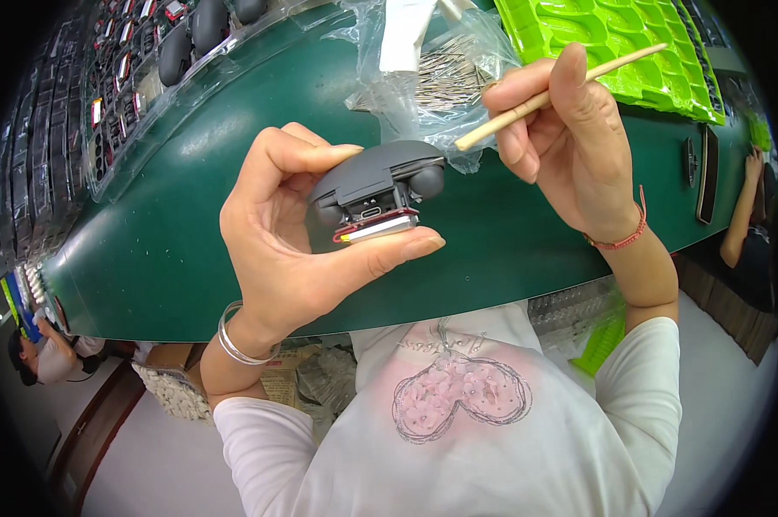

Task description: The person assembles small electronic devices by inserting a battery into a gray casing and securing it with a black cover. They use a wooden stick to press internal components and ensure proper fit, repeating the process for multiple units on a green workbench.

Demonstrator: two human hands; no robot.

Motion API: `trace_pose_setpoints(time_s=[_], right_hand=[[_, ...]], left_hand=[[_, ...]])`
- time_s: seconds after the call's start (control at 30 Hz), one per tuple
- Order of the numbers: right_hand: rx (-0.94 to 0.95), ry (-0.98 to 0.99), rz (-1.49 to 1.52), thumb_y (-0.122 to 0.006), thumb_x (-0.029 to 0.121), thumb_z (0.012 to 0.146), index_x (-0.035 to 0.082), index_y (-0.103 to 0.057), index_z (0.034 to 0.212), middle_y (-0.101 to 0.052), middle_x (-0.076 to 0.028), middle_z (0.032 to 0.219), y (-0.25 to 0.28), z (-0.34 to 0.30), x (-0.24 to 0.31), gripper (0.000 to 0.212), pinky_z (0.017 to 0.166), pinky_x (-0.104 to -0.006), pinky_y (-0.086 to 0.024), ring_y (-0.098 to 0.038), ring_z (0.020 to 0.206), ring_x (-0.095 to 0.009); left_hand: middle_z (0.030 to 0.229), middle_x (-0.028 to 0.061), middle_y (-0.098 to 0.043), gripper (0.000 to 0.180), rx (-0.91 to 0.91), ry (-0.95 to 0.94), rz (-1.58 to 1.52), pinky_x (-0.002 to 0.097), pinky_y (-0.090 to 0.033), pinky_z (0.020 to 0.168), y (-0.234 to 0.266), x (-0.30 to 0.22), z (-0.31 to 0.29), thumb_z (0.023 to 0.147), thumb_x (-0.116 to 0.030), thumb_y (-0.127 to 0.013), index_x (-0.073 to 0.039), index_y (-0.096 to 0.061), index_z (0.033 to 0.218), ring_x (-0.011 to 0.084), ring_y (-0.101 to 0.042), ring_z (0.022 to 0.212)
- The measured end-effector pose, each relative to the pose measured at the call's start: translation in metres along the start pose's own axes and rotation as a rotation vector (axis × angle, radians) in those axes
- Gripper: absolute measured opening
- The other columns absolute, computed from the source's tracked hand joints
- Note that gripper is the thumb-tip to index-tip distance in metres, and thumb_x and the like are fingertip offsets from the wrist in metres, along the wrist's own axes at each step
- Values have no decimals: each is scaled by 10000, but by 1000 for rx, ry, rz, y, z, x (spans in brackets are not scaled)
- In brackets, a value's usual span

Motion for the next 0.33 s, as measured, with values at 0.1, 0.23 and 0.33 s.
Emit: trace_pose_setpoints(time_s=[0.1, 0.23, 0.33], right_hand=[[-75, -103, 182, -289, 387, 1030, 16, -574, 1004, -546, -64, 680, -12, -4, 0, 468, 460, -190, -423, -474, 500, -81], [-94, -152, 274, -281, 382, 1031, 52, -532, 985, -548, -70, 670, -16, -12, -5, 417, 426, -181, -425, -482, 492, -78], [-67, -152, 264, -276, 394, 1028, 63, -530, 995, -564, -83, 687, -18, -15, -6, 418, 442, -171, -463, -530, 504, -84]], left_hand=[[861, 61, -563, 551, 5, -22, -6, 214, -438, 704, 1, 0, -1, 568, -87, -896, -25, -517, 964, 93, -512, 761], [862, 64, -562, 549, 18, -67, -8, 214, -437, 703, 1, 3, -4, 579, -82, -892, -29, -514, 973, 95, -515, 762], [873, 67, -562, 549, 57, -99, 24, 218, -440, 704, 1, 2, -5, 595, -89, -888, -32, -509, 989, 101, -528, 778]])
Point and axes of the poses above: each hand's wrist, its own z-axis towards the middle knuckle, its own y-axis out of the back of the hand, x = y × z, the point moved 1 cm from there along z, towards the middle knuckle
